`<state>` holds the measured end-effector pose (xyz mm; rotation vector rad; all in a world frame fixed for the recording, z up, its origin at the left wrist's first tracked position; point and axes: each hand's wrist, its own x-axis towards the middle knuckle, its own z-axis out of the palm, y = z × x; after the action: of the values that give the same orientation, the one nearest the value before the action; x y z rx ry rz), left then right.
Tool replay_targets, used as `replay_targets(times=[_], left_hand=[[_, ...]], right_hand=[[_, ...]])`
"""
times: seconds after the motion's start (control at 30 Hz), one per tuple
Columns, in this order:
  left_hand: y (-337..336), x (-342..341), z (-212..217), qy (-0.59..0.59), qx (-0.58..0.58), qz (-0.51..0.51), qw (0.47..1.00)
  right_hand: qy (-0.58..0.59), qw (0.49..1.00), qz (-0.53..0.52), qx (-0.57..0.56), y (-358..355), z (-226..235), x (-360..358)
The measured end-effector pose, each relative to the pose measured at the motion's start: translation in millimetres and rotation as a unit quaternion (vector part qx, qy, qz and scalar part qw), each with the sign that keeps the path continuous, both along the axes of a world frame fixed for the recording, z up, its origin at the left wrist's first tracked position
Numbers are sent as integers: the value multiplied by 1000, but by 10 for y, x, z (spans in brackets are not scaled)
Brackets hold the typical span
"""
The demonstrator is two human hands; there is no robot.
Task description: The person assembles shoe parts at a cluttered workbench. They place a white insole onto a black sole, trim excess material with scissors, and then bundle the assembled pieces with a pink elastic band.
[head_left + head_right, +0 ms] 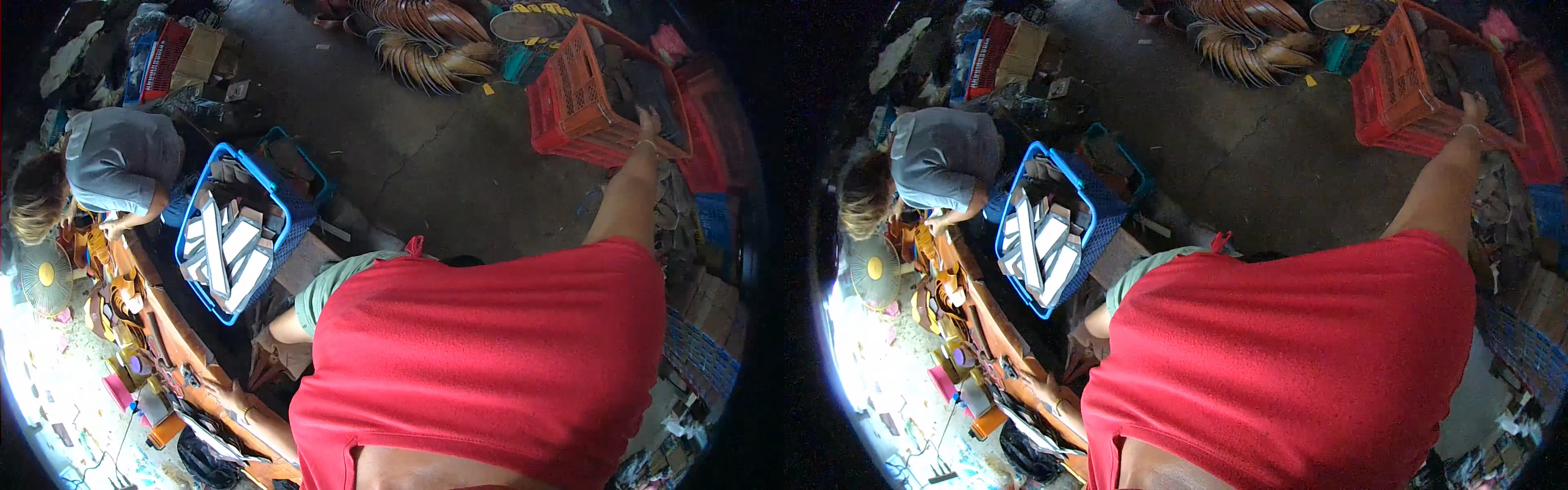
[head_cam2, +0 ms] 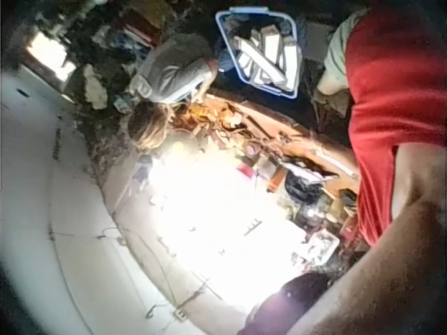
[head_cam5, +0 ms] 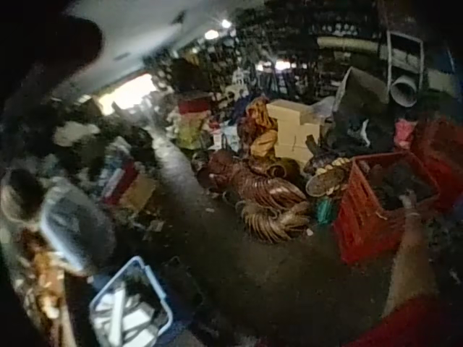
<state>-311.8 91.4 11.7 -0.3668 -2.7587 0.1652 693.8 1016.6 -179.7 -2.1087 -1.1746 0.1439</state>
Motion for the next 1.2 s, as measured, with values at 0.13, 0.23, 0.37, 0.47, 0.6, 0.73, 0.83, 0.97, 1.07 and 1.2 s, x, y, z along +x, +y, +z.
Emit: replay_targets(times=[0.13, 0.23, 0.37, 0.47, 0.6, 0.73, 0.83, 0.97, 1.07, 1.2], left_hand=[[-21, 206, 246, 17, -8, 14, 1000], [79, 7, 1, -8, -1, 6, 1000], [79, 171, 239, 10, -19, 16, 1000], [119, 162, 222, 6, -21, 18, 1000], [143, 199, 159, 1, -20, 24, 1000], [196, 232, 160, -1, -20, 28, 999], [218, 241, 179, 1, -21, 29, 999], [198, 280, 193, 4, -23, 29, 999], [191, 295, 179, 2, -26, 27, 999], [245, 301, 194, 1, -24, 22, 999]], right_hand=[[-32, 997, -31, -71, 163, -160, -100], [-65, 994, -49, -70, 154, 39, 320], [13, 993, -55, -100, -27, -101, 161], [40, 992, -81, -93, -40, -127, 181], [79, 988, -107, -84, -14, -137, 160], [123, 980, -137, -76, 27, -181, 181], [159, 972, -157, -71, 38, -258, 139], [203, 960, -183, -58, 97, -256, 76], [236, 949, -202, -47, 103, -212, 33], [299, 927, -226, -24, 141, -115, -51]])
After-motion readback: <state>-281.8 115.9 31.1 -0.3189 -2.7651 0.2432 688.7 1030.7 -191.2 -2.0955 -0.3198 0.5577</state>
